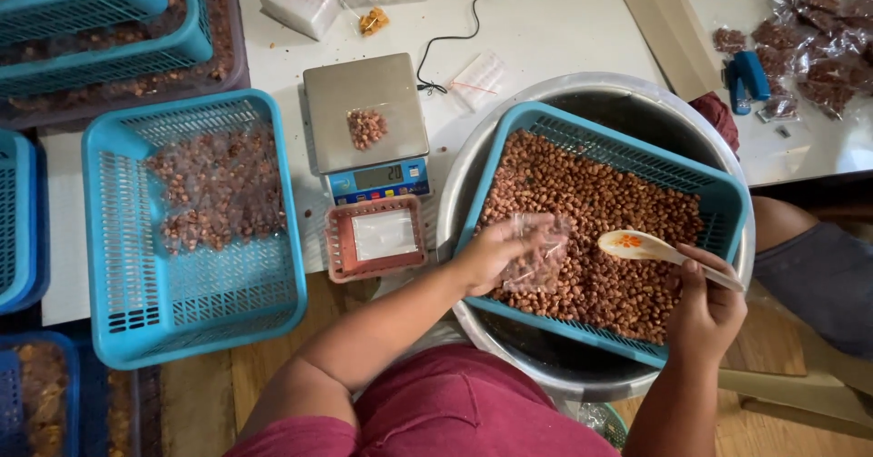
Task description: Manually portioning peanuts into small plastic bags using a scoop and a digital scale for precise weight.
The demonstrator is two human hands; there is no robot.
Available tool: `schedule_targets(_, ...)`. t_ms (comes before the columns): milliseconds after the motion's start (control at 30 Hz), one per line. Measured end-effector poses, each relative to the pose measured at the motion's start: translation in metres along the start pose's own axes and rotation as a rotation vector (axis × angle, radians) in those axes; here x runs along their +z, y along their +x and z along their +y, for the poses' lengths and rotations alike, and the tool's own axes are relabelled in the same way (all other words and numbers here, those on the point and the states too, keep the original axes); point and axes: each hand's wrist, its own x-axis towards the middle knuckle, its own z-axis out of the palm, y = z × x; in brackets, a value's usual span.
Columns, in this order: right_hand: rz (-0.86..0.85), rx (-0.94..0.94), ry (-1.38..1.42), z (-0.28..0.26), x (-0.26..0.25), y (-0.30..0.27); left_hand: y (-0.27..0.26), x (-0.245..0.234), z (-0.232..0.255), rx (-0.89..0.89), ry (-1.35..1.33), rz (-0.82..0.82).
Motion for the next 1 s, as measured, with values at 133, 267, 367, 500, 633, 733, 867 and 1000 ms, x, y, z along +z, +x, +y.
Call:
schedule_targets(133,-0.006,0.02,0.029,0.001,0.0,0.0,0.007,-0.01,-0.008,-0.163,-0.067,0.216)
schedule_targets(267,-0.004,0.011,0.039,0.008,0.0,0.001,0.001,-0.006,-0.002,-0.11,0.105,-0.058)
schedule_targets(367,-0.018,0.021,0.072,0.009,0.001,0.002,0.002,-0.007,-0.007,-0.036,0.086,-0.204)
schedule_targets(500,-0.028,0.023,0.051,0.007,0.003,0.001,0.009,-0.005,-0.01,-0.329,0.056,0.115)
schedule_targets(633,-0.022,0.073,0.114,0.014,0.007,0.001,-0.002,0.001,0.005,-0.33,0.159,-0.083)
schedule_targets(733,-0.026,0.055,0.036,0.017,0.009,-0.001,-0.012,0.01,0.034,-0.232,0.154,0.186)
schedule_targets(867,-0.037,0.095,-0.003,0.02,0.009,-0.005,-0.008,-0.037,0.126,0.54,0.412,0.289)
schedule_targets(1000,-0.024,0.128,0.034,0.018,0.008,-0.008,-0.008,-0.126,0.181,0.744,1.071,0.917)
